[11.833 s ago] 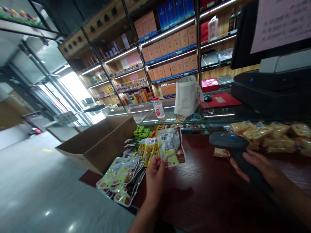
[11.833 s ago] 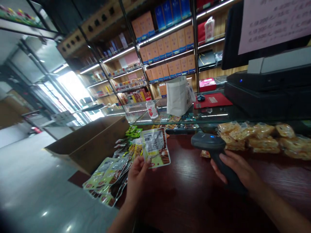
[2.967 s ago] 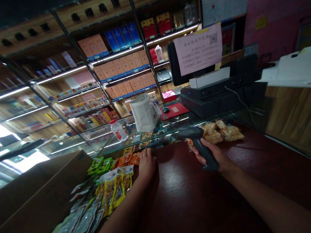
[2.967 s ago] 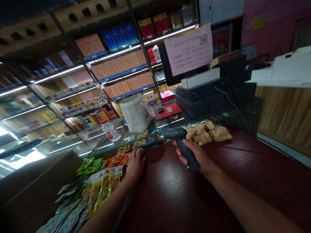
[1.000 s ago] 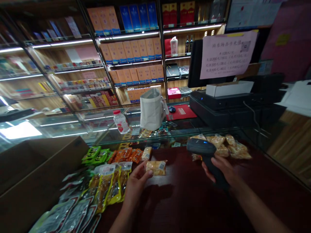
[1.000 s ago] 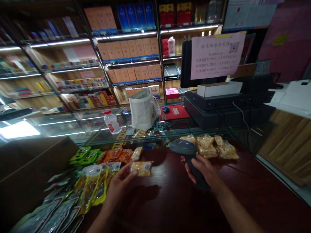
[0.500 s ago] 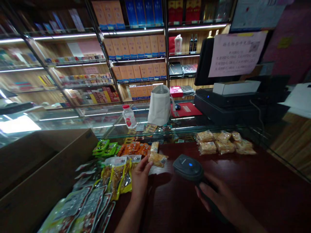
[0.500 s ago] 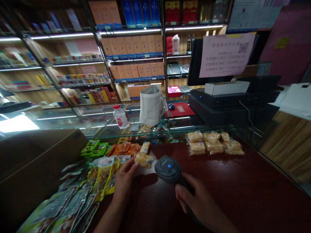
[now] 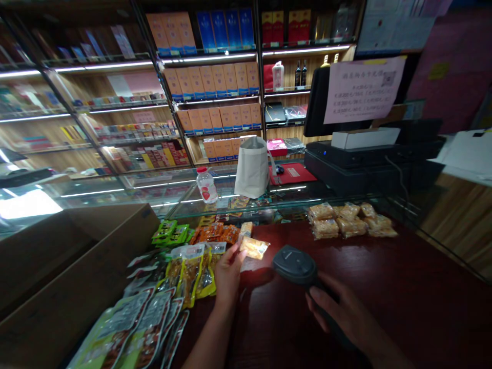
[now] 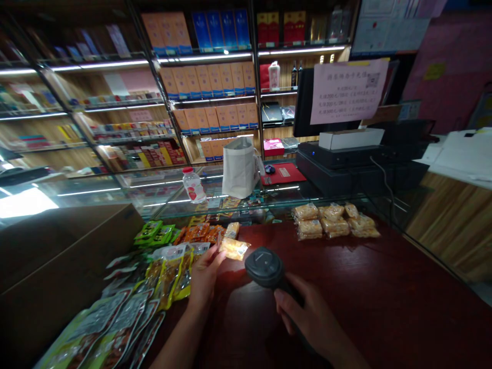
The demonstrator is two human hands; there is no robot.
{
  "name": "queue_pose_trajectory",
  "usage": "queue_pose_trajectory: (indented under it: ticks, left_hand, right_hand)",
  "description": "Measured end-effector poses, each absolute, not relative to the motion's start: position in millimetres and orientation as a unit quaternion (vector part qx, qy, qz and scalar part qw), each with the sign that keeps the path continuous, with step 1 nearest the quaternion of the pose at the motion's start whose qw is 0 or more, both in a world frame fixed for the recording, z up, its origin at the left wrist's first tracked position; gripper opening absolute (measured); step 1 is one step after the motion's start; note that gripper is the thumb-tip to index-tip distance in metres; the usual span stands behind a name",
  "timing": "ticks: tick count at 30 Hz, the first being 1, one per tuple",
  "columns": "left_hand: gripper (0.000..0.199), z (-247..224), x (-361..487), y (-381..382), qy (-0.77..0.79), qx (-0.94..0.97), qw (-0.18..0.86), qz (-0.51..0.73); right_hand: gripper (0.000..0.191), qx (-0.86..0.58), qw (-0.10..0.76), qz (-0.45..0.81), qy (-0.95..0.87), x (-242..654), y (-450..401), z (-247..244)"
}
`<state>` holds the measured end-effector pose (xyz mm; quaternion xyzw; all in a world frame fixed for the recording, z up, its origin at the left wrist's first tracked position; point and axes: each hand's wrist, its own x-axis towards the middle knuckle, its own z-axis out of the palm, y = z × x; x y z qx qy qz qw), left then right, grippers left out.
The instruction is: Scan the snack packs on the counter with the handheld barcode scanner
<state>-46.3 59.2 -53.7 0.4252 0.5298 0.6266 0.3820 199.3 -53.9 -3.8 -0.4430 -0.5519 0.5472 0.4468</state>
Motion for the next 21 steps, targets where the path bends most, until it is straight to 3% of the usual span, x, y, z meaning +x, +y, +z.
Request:
queue_pose_trajectory:
  ticks: [8, 14, 21]
  left_hand:
    - [0.045, -56, -47, 63, 0.487, 0.402, 0.438, 0.640]
    - [0.069, -66, -48, 64, 0.475, 0.394, 0.497, 0.610]
    - [0.030, -34, -53, 116, 0.543, 0.353, 0.462, 0.606]
  right_hand:
    - [0.046, -0.431, 0.476, 0.552, -0.532, 199, -55, -11]
    - [0.046, -0.420, 0.501, 0.557, -0.512, 202, -56, -13]
    - [0.047, -0.413, 0.519, 0.566, -0.489, 214, -59, -12]
